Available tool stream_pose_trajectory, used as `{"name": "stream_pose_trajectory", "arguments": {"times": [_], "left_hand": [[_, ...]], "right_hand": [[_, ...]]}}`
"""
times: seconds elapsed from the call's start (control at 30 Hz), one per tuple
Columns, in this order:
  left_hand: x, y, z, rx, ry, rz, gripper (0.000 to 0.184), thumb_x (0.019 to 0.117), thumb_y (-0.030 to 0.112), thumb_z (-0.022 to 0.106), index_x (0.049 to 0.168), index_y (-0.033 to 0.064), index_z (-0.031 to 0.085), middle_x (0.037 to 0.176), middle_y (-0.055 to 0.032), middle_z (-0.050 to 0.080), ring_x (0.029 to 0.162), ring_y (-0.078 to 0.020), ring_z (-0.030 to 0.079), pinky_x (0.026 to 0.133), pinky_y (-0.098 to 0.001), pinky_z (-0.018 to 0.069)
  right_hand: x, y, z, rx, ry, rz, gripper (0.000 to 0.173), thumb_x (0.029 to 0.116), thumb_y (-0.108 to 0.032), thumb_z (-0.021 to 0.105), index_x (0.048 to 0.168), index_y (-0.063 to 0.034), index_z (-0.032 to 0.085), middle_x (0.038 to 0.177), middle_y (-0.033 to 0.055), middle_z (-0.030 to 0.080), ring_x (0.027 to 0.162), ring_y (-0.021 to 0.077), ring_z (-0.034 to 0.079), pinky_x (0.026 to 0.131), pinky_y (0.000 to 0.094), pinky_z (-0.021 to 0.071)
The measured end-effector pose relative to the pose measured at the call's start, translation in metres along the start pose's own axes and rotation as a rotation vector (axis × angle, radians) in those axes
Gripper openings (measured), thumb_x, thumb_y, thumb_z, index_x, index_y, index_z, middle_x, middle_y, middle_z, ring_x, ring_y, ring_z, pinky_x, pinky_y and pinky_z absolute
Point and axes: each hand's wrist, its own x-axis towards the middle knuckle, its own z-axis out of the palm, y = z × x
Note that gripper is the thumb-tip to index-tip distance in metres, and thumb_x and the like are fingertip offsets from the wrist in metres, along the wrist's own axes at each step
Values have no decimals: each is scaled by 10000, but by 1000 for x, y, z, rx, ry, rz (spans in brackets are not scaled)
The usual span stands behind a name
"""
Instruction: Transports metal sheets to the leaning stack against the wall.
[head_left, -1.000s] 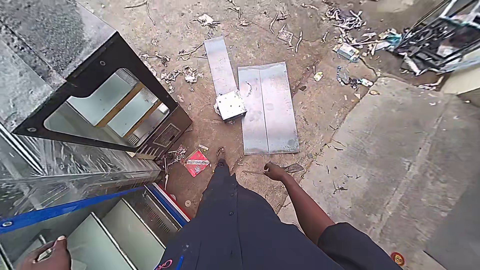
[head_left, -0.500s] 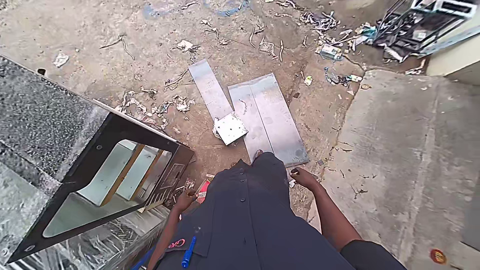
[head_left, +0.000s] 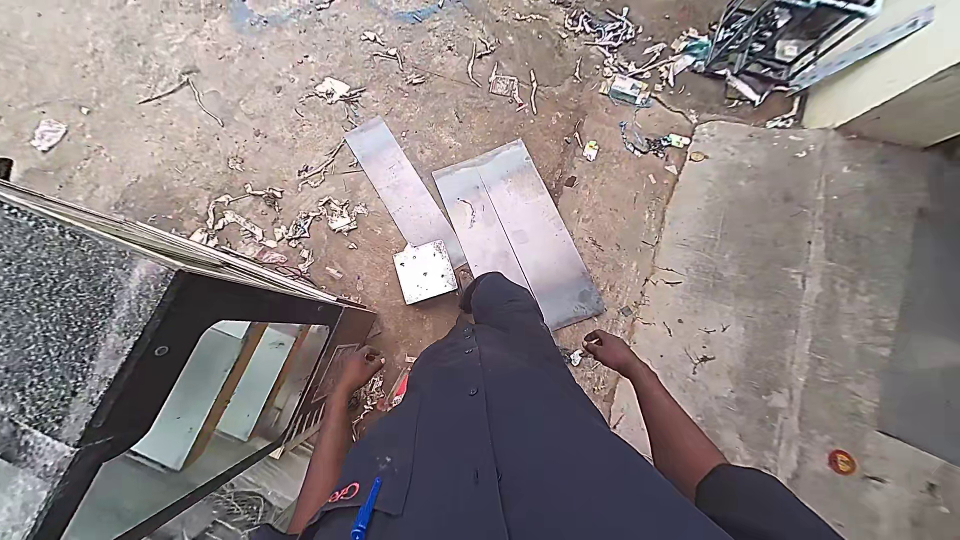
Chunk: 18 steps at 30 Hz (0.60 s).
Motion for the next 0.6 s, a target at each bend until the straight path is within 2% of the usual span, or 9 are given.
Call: {"name": "stream_pose_trajectory", "arguments": {"times": [0.07,0.13,0.27,0.37,0.47,0.6], "left_hand": [[12,26,11,113,-84,33,482,984,396,662,1365,104,620,1299,-162,669,1204,-333,648,1063,-592,481],[14,50,23,169,-129,63,487,992,408,640,1373,105,614,1316,-159,664,1217,-330,644,1068,-589,480],[8,84,49,183,-229,120,439,1015,337,611,1362,69,616,1316,-182,658,1224,-332,640,1074,-558,484],[-4,106,62,248,-323,114,392,1071,304,530,1347,39,619,1273,-208,673,1202,-347,648,1071,-563,478],[-1,117,69,307,-338,81,400,1071,331,515,1350,65,622,1257,-192,686,1187,-344,660,1057,-583,484],[18,137,81,454,-403,26,438,1030,384,587,1346,83,620,1250,-181,689,1170,-356,666,1034,-617,493]], "right_hand": [[-5,-6,-1,26,-17,-18,370,1037,-311,593,1311,-62,606,1141,199,694,951,321,699,869,535,559],[-8,-7,0,-65,-80,-39,386,1031,-323,594,1309,-55,616,1164,204,695,1022,336,690,937,560,531],[-3,5,6,-129,-144,-45,401,1037,-336,582,1304,-41,623,1205,227,677,1117,374,657,991,592,490],[-2,19,4,-98,-163,-19,409,1047,-330,568,1331,-38,610,1237,231,671,1154,377,651,1026,595,477],[5,45,-4,-62,-172,16,407,1044,-328,567,1325,-37,612,1226,231,674,1142,383,654,1016,604,480],[25,100,-25,-51,-195,56,402,1050,-337,551,1298,-30,630,1205,236,680,1143,390,653,1011,610,478]]}}
